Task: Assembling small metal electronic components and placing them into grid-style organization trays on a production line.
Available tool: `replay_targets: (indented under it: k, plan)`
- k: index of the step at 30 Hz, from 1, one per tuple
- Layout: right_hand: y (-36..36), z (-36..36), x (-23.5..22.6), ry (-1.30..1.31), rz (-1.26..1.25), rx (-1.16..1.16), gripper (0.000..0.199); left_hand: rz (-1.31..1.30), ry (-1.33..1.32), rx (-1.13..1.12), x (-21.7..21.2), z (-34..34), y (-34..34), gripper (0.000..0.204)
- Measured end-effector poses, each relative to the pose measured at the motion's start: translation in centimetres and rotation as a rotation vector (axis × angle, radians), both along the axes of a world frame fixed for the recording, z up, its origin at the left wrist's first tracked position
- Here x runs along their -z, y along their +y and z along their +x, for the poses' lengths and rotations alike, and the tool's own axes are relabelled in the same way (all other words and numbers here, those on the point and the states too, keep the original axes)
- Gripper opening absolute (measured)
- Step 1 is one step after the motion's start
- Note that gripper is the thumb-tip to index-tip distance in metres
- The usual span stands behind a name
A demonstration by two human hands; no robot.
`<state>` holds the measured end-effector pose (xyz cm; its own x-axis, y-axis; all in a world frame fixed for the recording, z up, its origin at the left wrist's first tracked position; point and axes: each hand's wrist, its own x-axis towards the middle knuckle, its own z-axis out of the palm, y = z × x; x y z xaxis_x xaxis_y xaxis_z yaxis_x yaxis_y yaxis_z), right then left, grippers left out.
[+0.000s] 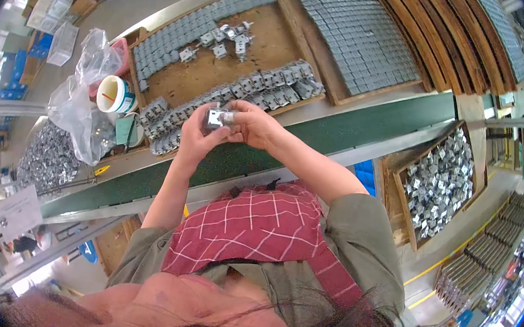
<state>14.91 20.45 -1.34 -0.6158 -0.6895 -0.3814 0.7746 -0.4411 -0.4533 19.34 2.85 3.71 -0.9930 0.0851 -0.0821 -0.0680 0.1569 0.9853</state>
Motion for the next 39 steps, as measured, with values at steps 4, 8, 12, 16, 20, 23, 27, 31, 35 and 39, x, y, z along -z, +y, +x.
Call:
replay_targets:
  k: [4, 8, 12, 16, 20, 23, 27, 31, 35, 39]
  plan:
    - [-3.5, 0.2, -0.4, 0.005, -0.063, -0.104, 0.027, -0.388, 0.134, -0.005, 0.8, -0.1, -3.0, 0.083]
    - [-7.3, 0.7, -1.5, 0.316, 0.106, -0.188, 0.025, -0.683, 0.297, -0.041, -0.5, 1.0, -5.7, 0.081]
    - [-10.9, -0.3, -0.2, 0.323, 0.110, -0.380, 0.024, -0.763, 0.404, -0.118, 0.6, 2.1, -9.0, 0.075]
    - [-14.7, -1.0, -2.9, 0.309, 0.154, -0.417, 0.026, -0.666, 0.346, -0.253, 1.8, 2.7, -11.9, 0.068]
    - [-18.0, -1.2, -1.4, 0.343, 0.154, -0.436, 0.033, -0.655, 0.372, -0.351, 2.2, 2.8, -14.2, 0.065]
    - [-18.9, -1.6, -4.2, 0.508, 0.209, -0.440, 0.035, -0.583, 0.373, -0.355, 1.3, 2.6, -15.6, 0.066]
    - [-18.2, -3.1, -4.7, 0.841, 0.367, -0.453, 0.038, -0.505, 0.430, -0.282, -0.6, 2.0, -15.6, 0.080]
    - [-17.2, -2.8, -4.4, 1.097, 0.439, -0.355, 0.034, -0.562, 0.399, -0.193, -0.2, 1.9, -15.6, 0.087]
    - [-15.9, -2.7, -4.2, 1.141, 0.500, -0.281, 0.037, -0.473, 0.469, -0.091, -1.5, 1.3, -14.7, 0.083]
    - [-14.6, -2.3, -6.1, 1.165, 0.596, -0.363, 0.035, -0.039, 0.311, -0.114, -0.7, 1.5, -14.0, 0.059]
